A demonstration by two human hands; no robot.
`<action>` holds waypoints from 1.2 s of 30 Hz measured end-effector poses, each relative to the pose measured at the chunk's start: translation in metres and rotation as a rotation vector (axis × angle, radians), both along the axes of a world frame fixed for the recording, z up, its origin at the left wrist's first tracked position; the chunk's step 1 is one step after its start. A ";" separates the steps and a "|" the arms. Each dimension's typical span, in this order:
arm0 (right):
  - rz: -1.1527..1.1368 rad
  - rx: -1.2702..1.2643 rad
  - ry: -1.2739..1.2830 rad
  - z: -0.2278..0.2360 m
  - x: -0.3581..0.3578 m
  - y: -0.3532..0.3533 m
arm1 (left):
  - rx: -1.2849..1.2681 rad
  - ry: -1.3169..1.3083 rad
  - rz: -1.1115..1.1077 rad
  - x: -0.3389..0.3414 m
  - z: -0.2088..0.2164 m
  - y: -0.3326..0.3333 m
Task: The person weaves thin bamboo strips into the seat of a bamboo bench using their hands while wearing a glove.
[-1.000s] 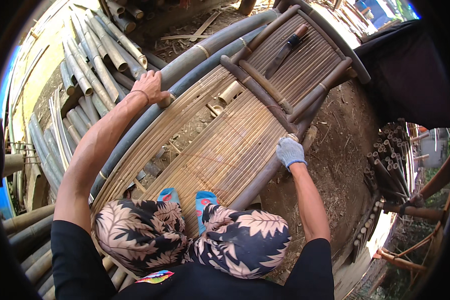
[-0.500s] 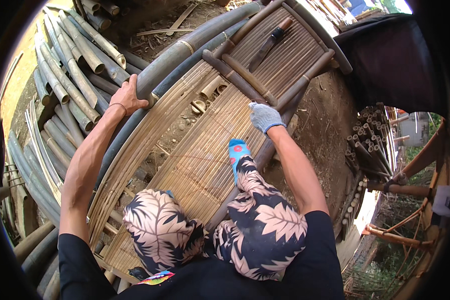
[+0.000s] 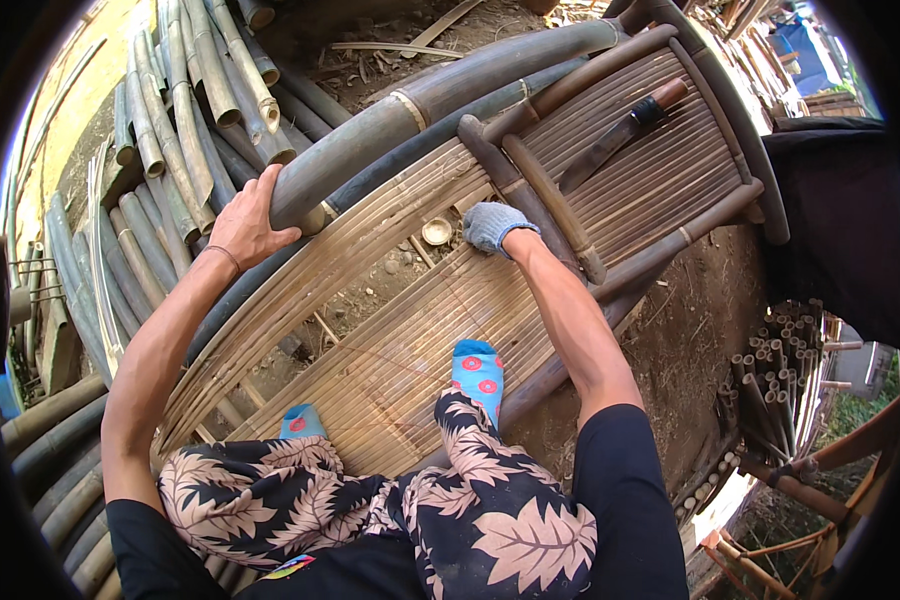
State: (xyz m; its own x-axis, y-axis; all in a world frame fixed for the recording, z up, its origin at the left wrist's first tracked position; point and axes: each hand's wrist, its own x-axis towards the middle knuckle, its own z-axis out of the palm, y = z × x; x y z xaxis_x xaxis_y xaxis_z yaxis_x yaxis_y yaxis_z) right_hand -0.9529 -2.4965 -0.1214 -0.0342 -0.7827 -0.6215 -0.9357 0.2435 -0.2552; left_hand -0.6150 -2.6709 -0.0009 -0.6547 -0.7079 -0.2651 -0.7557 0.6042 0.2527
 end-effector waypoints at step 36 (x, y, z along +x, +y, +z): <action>-1.082 -0.544 -1.479 0.066 -0.008 0.177 | 0.155 0.733 -0.194 -0.161 -0.122 0.244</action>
State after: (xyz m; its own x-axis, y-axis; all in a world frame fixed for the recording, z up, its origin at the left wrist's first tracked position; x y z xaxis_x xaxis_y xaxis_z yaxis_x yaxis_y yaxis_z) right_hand -0.9611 -2.3195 -0.0555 -0.3202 -0.8851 -0.3378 0.5444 0.1199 -0.8302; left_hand -0.7763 -2.4272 -0.1229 -0.8099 -0.5525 0.1968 -0.2469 0.6255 0.7401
